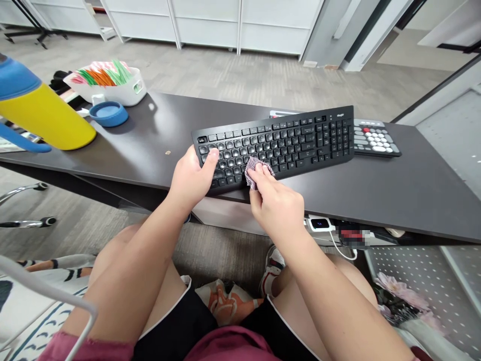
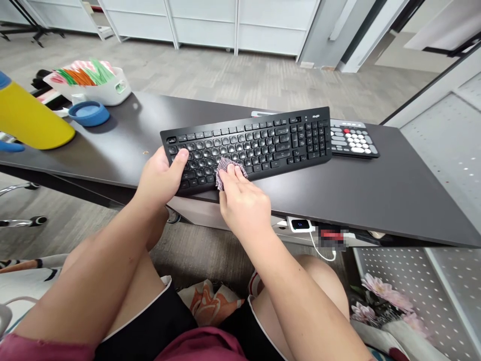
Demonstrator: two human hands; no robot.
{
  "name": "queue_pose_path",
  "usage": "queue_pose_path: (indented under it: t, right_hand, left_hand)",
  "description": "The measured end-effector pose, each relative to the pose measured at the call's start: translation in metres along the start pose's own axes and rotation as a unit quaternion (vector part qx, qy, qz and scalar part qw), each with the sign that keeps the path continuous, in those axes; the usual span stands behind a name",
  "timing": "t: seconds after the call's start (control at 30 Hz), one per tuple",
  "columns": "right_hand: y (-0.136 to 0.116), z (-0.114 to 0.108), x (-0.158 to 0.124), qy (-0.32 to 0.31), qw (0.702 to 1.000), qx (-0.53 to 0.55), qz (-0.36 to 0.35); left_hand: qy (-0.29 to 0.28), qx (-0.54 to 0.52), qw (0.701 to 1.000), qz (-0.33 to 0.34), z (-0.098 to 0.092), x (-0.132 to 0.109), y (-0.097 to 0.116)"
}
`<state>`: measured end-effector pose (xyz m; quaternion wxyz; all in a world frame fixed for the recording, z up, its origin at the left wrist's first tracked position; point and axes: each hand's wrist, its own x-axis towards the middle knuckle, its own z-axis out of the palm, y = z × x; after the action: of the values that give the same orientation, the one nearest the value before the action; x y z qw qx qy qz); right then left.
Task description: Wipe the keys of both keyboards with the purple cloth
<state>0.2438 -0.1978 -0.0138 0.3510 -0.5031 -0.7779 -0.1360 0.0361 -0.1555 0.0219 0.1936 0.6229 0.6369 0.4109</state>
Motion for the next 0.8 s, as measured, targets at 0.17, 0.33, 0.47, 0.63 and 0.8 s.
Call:
queue_pose_path:
  t: [0.17,0.33,0.47,0.63,0.8]
  right_hand:
    - [-0.003,-0.002,0.000,0.005,1.000,0.005,-0.010]
    - [-0.010,-0.005,0.000,-0.005,1.000,0.008,-0.026]
    - [-0.018,-0.006,-0.001,-0.013,0.997,0.048,-0.058]
    - [-0.019,-0.010,-0.001,-0.007,0.993,0.093,-0.072]
    - [0.002,-0.031,0.010,-0.080,0.961,0.263,-0.032]
  left_hand:
    - [0.008,-0.017,1.000,-0.002,0.000,0.000,-0.002]
    - [0.007,-0.062,0.998,-0.022,0.001,0.004,-0.006]
    - [0.007,-0.088,0.996,-0.028,0.002,0.006,-0.007]
    - [0.007,-0.105,0.994,-0.032,0.001,0.006,-0.007]
    - [0.010,-0.140,0.989,-0.046,0.001,0.006,-0.007]
